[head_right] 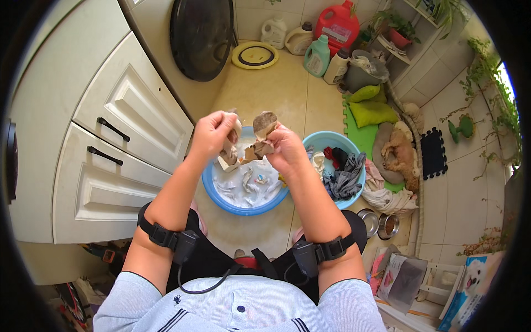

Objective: The recorder is hand-washing small items of clothing in a basin of water using a bar of laundry soap.

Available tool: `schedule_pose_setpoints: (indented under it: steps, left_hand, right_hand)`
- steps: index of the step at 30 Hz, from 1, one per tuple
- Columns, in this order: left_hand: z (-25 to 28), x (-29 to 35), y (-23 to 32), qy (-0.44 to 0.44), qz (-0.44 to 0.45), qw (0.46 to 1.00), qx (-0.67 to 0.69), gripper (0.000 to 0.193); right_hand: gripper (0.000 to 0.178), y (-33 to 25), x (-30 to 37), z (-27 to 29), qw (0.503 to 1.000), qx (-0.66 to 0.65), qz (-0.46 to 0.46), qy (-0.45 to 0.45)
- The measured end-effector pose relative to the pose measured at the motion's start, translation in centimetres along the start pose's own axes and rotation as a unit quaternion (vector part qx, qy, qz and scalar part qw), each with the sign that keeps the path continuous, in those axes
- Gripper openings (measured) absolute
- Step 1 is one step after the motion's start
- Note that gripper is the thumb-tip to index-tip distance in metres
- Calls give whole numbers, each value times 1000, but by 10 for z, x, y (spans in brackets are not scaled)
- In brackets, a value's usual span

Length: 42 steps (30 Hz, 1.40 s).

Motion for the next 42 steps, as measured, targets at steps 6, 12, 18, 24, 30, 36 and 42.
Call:
schedule_pose_setpoints:
  steps: [6, 12, 18, 24, 30, 36, 42]
  left_hand:
    - [-17, 9, 1, -5, -18, 1000, -12, 31]
    - [-31, 23, 22, 36, -145, 972, -181, 36]
    - [-15, 17, -5, 96, -44, 983, -153, 40]
    - [-45, 34, 15, 85, -144, 957, -238, 45]
    - [-22, 20, 6, 101, -73, 963, -240, 44]
    - [-24, 21, -2, 80, -87, 963, -241, 45]
    - [-61, 37, 17, 50, -137, 940, -308, 45]
  right_hand:
    - [9, 18, 4, -4, 995, -39, -47, 73]
    - [34, 0, 0, 14, 967, 164, 103, 168]
    - [37, 19, 3, -5, 945, 231, 118, 202]
    - [29, 29, -17, 34, 969, 177, 45, 164]
    - [26, 34, -8, 8, 964, 206, 68, 155]
    - [30, 40, 0, 4, 969, 152, 2, 196]
    - [28, 34, -15, 38, 972, 144, 41, 178]
Point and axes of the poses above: each hand's wrist, its own x-axis away from the middle knuckle, its own z-axis out of the back of the hand, y = z × x, the point moved 10 cm from there along -x, towards the middle knuckle, and after that the axes turned 4 degrees about x, right-handed, at the moved point
